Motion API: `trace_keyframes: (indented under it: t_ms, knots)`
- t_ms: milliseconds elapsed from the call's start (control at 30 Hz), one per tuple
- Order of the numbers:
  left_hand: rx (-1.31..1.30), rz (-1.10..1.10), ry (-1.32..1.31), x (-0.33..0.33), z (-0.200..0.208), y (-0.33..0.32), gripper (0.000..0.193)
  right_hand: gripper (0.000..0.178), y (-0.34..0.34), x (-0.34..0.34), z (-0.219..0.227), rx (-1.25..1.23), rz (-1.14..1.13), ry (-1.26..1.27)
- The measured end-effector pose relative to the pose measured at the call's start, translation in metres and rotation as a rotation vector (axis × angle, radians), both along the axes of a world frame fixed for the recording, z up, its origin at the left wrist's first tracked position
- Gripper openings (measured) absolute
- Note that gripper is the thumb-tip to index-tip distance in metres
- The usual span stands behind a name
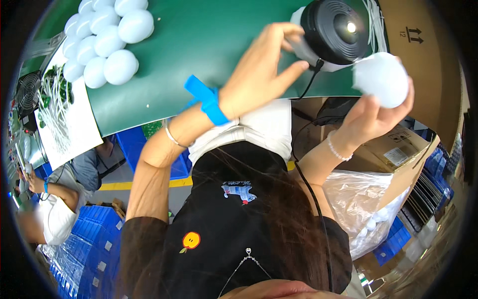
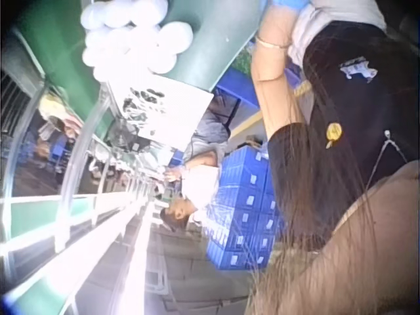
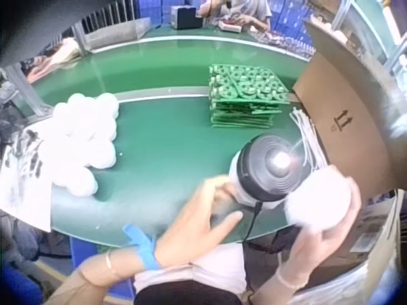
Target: Testing LED light bulb globes on a powered test fixture and organizing circuit board components on an assembly line.
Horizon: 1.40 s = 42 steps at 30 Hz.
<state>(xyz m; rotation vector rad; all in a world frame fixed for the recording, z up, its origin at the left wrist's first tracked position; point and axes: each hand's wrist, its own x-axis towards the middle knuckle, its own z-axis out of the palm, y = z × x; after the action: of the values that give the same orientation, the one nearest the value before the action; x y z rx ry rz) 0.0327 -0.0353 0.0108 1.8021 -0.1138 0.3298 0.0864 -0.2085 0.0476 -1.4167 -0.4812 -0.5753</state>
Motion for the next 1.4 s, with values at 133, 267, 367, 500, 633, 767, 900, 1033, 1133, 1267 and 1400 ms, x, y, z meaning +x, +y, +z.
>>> trace_keyframes:
  t_ms: [133,267,367,500,633,767,900,1033,1133,1267,1400]
  knots:
    - [0.392,0.031,-0.06,0.043,-0.015,0.015,0.082,0.07,-0.004,0.051,0.008,-0.152,0.036,-0.089]
    - [0.415,-0.093,0.011,0.055,-0.031,0.01,0.094,0.063,0.005,0.061,0.014,-0.417,0.136,-0.195]
    - [0.365,-0.065,-0.043,0.064,-0.038,0.005,0.098,0.063,0.008,0.065,0.019,-0.451,0.274,-0.124]
    - [0.338,-0.094,-0.053,0.072,-0.041,0.005,0.1,0.063,0.003,0.072,0.019,-0.478,0.232,-0.104]
    - [0.327,-0.095,-0.047,0.071,-0.039,0.006,0.101,0.065,-0.009,0.067,0.017,-0.423,0.172,-0.014]
    - [0.29,-0.134,-0.011,0.071,-0.038,0.009,0.101,0.059,-0.012,0.058,0.016,-0.618,0.04,-0.191]
    - [0.308,-0.127,-0.028,0.07,-0.041,0.01,0.101,0.056,0.0,0.063,0.017,-0.611,0.051,-0.285]
    - [0.302,-0.13,-0.072,0.072,-0.044,0.01,0.1,0.066,0.009,0.072,0.022,-0.695,0.151,-0.315]
    - [0.305,-0.119,-0.086,0.07,-0.044,0.011,0.099,0.07,0.01,0.074,0.022,-0.614,0.167,-0.318]
    - [0.32,-0.113,-0.07,0.07,-0.041,0.01,0.099,0.063,0.0,0.061,0.016,-0.455,0.053,-0.103]
    - [0.33,-0.104,-0.07,0.069,-0.041,0.01,0.1,0.059,-0.003,0.053,0.016,-0.593,0.003,-0.29]
